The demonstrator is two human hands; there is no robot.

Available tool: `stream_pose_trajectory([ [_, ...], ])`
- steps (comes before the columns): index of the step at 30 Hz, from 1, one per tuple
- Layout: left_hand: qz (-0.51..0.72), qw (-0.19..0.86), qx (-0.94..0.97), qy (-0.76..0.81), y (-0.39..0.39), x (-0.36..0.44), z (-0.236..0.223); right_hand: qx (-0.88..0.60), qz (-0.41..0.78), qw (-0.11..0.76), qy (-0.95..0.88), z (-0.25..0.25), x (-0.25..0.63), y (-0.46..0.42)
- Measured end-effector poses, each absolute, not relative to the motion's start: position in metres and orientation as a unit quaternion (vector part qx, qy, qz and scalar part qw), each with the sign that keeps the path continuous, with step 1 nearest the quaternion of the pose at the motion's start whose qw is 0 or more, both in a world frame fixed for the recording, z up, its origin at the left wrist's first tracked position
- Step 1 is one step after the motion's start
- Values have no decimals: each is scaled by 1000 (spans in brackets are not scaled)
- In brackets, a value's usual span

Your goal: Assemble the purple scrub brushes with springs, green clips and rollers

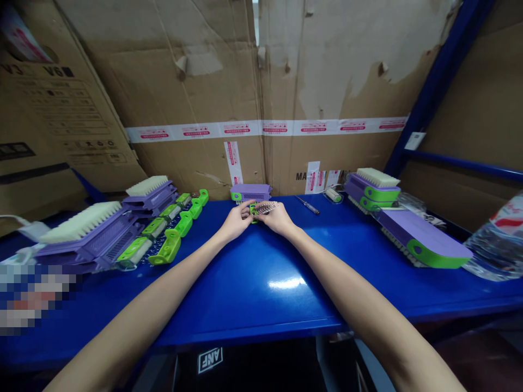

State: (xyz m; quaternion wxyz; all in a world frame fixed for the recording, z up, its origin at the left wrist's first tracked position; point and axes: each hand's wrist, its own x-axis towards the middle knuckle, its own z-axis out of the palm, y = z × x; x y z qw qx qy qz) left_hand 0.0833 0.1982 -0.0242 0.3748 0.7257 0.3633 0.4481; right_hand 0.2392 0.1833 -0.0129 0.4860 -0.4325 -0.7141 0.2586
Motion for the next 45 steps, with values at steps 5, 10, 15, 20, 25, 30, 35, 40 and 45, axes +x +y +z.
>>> stream_pose_trajectory([
  [5,457,360,726,367,198,84,-26,-414,227,480,-739,-14,239,185],
  [10,465,380,712,364,200,83,-26,-402,208,464,-761,-14,238,185],
  [15,470,405,699,356,200,83,-25,-397,189,469,-766,-13,239,185],
  [20,474,388,703,362,200,82,-26,-399,179,468,-768,-16,242,188],
  [25,468,375,709,371,201,82,-27,-392,209,466,-765,-17,243,189],
  [30,458,374,705,392,201,83,-26,-396,260,464,-749,-18,242,189],
  [35,455,336,728,388,203,82,-29,-392,283,467,-740,-18,242,189],
  [40,436,243,755,426,202,82,-28,-389,287,478,-734,-18,241,189],
  [45,423,204,771,430,198,83,-25,-375,305,472,-737,-16,241,188],
])
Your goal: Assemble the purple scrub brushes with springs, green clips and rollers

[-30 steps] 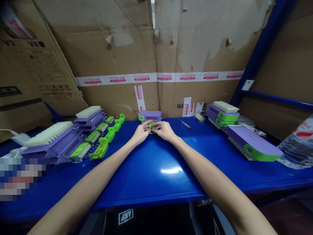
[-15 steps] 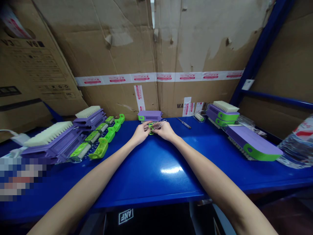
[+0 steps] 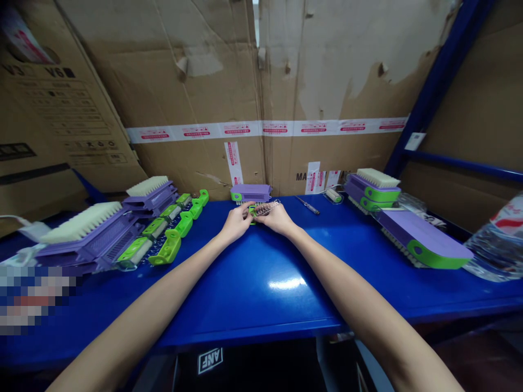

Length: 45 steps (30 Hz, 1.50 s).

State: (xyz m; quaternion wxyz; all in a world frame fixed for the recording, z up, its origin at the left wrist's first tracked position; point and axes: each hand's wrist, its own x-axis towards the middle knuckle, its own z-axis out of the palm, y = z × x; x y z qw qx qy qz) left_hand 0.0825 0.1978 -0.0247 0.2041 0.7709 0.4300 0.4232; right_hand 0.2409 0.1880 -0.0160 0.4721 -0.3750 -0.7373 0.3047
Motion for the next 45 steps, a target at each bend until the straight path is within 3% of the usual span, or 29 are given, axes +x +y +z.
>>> stream_pose_trajectory([
  [14,454,276,748,398,197,82,-24,-425,201,441,-765,-9,243,180],
  [24,447,360,728,376,197,83,-23,-438,220,447,-749,-12,241,182],
  [45,447,375,726,364,199,82,-25,-407,168,431,-788,-12,245,181],
])
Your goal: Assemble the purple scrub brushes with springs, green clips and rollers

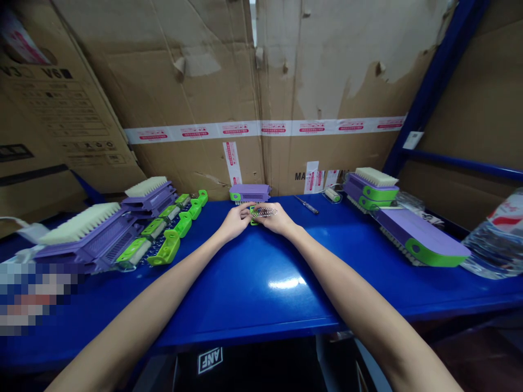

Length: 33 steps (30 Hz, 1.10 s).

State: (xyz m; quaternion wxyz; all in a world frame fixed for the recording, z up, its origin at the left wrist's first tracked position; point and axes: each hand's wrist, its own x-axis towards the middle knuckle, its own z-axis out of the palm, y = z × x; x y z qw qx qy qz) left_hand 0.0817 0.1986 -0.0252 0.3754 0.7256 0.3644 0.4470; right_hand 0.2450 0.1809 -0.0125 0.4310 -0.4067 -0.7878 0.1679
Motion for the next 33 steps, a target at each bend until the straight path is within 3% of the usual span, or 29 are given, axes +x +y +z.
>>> stream_pose_trajectory([
  [9,453,380,727,349,200,82,-27,-392,150,374,-827,-9,251,182],
  [33,449,438,697,348,194,86,-18,-420,104,383,-816,-7,246,176],
])
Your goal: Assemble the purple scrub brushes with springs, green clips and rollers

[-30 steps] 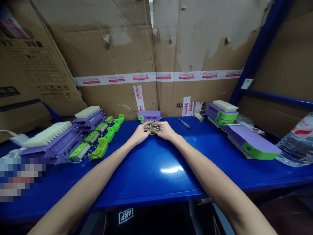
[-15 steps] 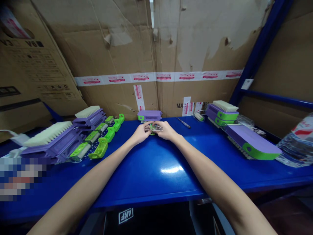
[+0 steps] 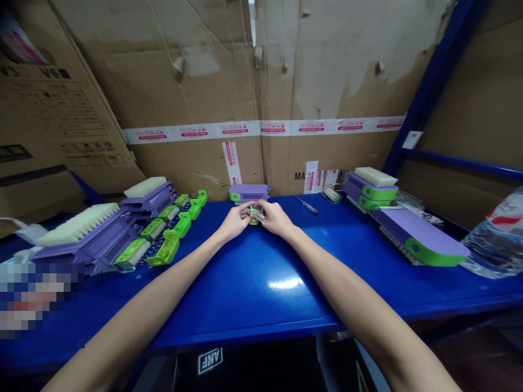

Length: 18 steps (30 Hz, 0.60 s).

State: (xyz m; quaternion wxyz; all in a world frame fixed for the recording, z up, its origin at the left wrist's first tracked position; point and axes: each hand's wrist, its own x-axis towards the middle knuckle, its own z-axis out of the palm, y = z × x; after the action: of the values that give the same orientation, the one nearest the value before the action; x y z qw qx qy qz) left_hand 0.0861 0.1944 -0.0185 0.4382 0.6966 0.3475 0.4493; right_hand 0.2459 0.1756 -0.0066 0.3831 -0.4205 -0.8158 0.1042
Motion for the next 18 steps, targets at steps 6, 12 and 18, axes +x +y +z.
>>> stream_pose_trajectory([
  [6,447,461,685,345,196,85,-17,-442,104,402,-795,-8,246,178],
  [12,436,448,689,366,195,86,-15,-471,105,379,-790,-6,244,177],
  [18,409,467,699,355,193,83,-15,-469,143,366,-791,-2,246,180],
])
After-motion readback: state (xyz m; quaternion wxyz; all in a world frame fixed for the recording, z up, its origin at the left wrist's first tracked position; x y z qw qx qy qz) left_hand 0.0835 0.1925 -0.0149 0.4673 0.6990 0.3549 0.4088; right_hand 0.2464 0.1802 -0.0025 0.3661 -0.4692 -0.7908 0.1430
